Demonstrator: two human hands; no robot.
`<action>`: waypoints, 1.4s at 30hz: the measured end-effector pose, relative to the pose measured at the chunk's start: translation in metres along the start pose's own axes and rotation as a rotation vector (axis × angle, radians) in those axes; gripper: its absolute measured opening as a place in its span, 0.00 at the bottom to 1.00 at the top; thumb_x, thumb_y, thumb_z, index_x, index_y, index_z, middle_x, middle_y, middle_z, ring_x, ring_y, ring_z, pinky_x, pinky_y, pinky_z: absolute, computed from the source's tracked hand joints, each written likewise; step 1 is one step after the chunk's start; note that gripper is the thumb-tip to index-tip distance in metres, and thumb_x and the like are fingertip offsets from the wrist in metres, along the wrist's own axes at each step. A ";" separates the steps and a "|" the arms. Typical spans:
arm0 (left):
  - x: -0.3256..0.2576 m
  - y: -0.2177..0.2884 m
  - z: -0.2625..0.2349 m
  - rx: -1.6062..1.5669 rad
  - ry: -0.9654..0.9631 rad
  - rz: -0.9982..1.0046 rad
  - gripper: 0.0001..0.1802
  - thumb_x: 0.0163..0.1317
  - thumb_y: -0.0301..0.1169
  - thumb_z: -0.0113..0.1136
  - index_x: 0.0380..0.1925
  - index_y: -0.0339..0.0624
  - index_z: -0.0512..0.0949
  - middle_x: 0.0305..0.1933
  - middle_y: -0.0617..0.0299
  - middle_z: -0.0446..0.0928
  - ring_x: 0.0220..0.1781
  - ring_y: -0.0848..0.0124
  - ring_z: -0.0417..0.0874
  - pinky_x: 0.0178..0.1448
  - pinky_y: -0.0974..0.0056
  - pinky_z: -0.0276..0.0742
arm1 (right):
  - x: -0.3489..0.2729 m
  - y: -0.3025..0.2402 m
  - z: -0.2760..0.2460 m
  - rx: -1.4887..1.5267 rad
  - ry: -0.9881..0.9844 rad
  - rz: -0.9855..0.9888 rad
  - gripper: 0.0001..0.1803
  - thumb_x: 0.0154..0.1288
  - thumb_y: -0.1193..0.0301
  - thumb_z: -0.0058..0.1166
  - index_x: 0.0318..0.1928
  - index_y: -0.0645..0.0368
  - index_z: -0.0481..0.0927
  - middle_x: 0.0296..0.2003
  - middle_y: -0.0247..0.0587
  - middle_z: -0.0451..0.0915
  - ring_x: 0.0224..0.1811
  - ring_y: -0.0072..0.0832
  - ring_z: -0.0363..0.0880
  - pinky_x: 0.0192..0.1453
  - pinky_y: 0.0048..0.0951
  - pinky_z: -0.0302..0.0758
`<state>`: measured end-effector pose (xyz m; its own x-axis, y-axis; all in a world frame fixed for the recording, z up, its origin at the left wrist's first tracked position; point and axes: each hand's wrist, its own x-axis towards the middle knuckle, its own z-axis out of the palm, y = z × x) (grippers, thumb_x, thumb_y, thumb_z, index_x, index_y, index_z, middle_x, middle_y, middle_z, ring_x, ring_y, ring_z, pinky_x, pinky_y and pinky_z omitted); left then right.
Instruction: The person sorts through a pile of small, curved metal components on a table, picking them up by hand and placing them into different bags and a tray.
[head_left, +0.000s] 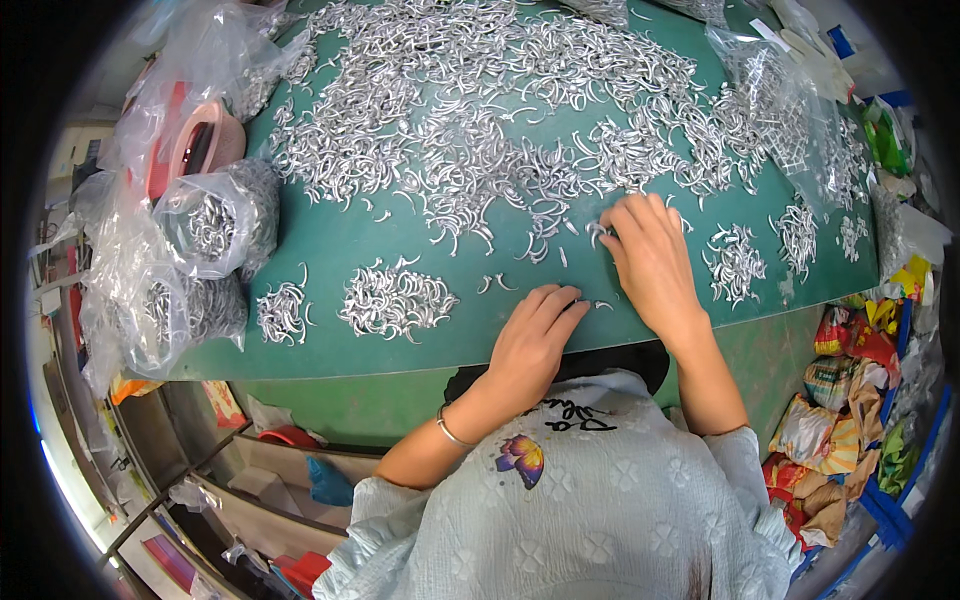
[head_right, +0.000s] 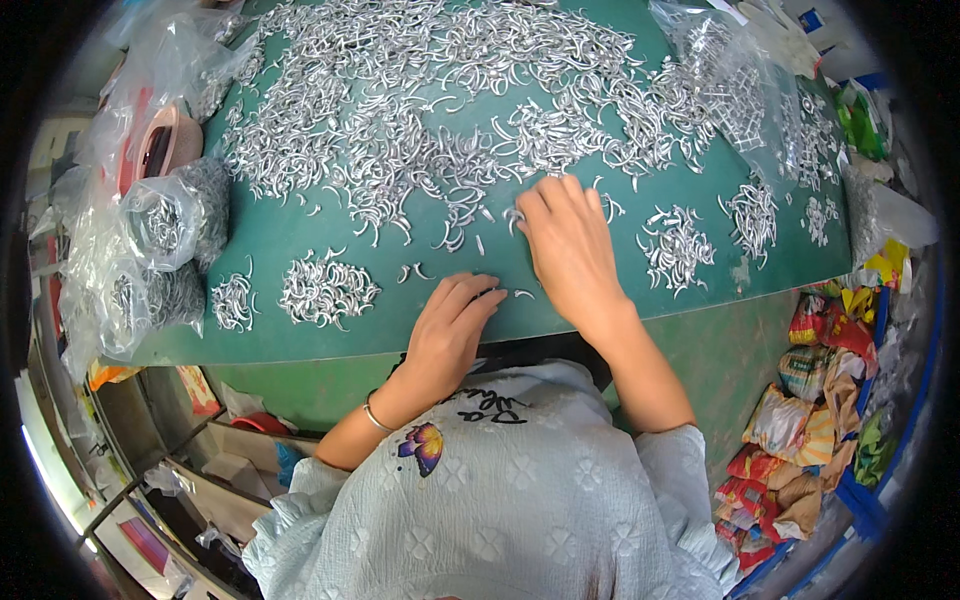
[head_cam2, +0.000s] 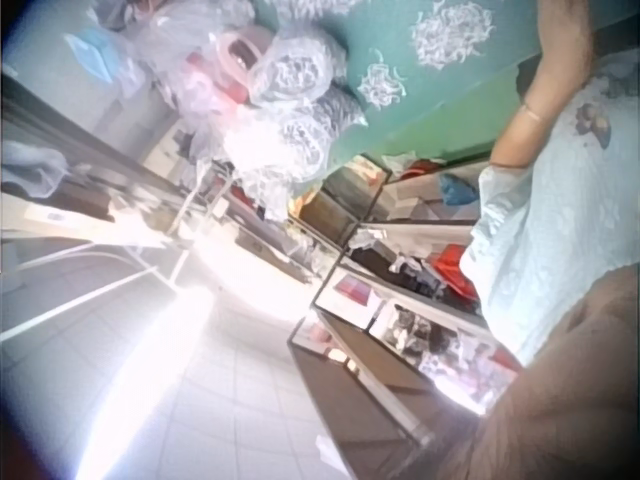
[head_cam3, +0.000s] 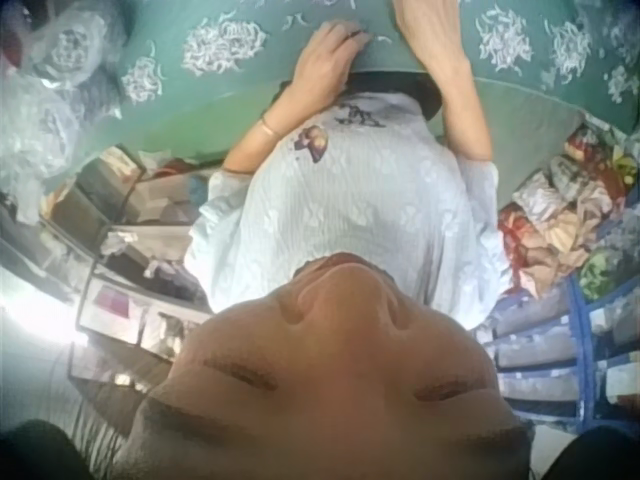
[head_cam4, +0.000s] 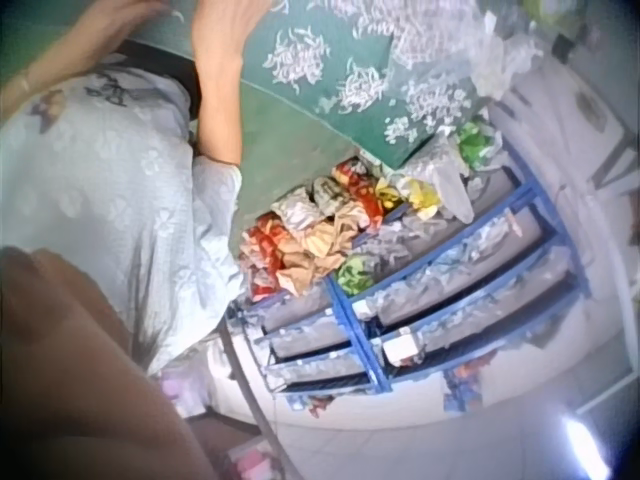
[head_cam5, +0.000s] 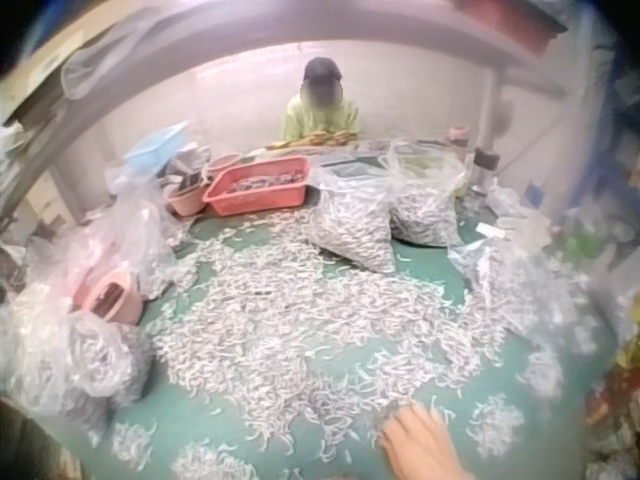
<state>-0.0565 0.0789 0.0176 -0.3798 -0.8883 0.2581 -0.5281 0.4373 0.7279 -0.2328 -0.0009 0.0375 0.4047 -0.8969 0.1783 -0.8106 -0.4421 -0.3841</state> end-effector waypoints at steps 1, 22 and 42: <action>-0.003 0.000 -0.001 -0.007 0.004 -0.001 0.18 0.52 0.16 0.60 0.45 0.32 0.78 0.52 0.50 0.75 0.52 0.52 0.75 0.55 0.53 0.74 | -0.004 -0.001 -0.001 0.033 -0.040 -0.028 0.11 0.57 0.75 0.60 0.41 0.61 0.78 0.38 0.41 0.73 0.44 0.39 0.71 0.47 0.38 0.65; -0.014 -0.005 -0.002 0.075 0.006 0.000 0.19 0.51 0.18 0.62 0.47 0.35 0.78 0.54 0.54 0.75 0.57 0.54 0.74 0.58 0.53 0.71 | 0.001 -0.009 -0.002 0.182 -0.065 -0.098 0.11 0.55 0.75 0.62 0.40 0.58 0.77 0.38 0.38 0.74 0.44 0.39 0.71 0.46 0.38 0.63; -0.030 -0.008 -0.012 0.085 0.161 -0.109 0.22 0.48 0.17 0.66 0.46 0.35 0.79 0.54 0.53 0.76 0.55 0.51 0.75 0.56 0.54 0.74 | -0.005 0.004 -0.003 0.236 -0.001 -0.050 0.08 0.57 0.77 0.60 0.37 0.61 0.76 0.36 0.41 0.73 0.40 0.41 0.72 0.45 0.38 0.66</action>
<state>-0.0316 0.1006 0.0113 -0.1945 -0.9390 0.2837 -0.6244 0.3415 0.7025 -0.2395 0.0018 0.0380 0.4427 -0.8737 0.2018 -0.6678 -0.4715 -0.5760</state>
